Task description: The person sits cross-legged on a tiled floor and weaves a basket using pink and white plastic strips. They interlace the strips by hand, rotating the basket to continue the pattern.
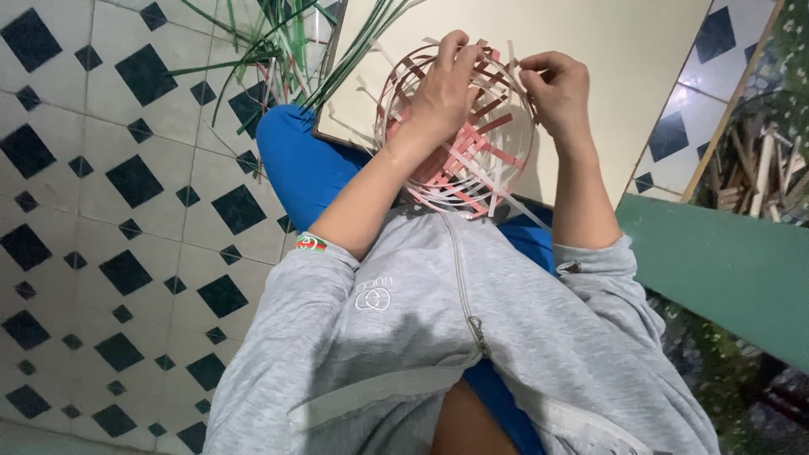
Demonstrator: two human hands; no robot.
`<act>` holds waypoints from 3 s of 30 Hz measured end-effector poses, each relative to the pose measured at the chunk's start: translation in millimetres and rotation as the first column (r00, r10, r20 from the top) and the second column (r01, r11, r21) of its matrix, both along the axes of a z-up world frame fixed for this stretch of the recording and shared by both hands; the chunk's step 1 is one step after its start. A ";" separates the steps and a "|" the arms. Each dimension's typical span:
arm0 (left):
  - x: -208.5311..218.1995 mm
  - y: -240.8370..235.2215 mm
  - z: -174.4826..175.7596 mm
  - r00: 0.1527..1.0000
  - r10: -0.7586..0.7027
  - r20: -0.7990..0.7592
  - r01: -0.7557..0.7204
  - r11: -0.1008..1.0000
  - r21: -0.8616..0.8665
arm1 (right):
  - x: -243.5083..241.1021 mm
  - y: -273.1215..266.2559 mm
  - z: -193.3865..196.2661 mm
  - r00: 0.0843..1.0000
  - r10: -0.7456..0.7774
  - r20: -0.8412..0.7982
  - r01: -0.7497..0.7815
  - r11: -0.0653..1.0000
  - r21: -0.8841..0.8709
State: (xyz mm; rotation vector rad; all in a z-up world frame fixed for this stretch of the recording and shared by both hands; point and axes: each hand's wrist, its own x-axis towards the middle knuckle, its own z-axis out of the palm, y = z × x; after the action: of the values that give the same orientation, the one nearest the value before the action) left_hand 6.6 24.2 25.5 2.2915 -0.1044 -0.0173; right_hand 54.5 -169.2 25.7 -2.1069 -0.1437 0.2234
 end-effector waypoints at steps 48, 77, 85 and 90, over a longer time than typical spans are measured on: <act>-72.4 14.1 22.2 0.770 -0.083 0.632 -0.076 0.973 0.220 | 29.3 -52.5 -17.9 0.785 0.238 -0.572 -0.121 0.964 0.236; -69.3 -19.9 -17.0 0.712 -0.371 -0.597 0.654 0.661 0.369 | 18.1 -71.5 -15.4 0.791 0.377 -0.482 -0.211 0.907 0.364; -69.6 -21.8 -14.6 0.689 -0.345 -0.637 0.651 0.681 0.336 | 15.6 -86.0 -31.3 0.839 0.282 -0.466 -0.072 0.905 0.419; -67.8 -21.0 -6.5 0.660 -0.353 -0.663 0.690 0.635 0.349 | 12.8 -80.7 -34.5 0.826 0.271 -0.494 -0.068 0.919 0.389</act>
State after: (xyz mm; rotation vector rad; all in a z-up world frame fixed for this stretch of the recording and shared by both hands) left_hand -61.2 3.2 19.0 2.6550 -0.5795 -1.1830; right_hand 67.3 -249.9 -8.8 -1.5947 -0.0308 0.8338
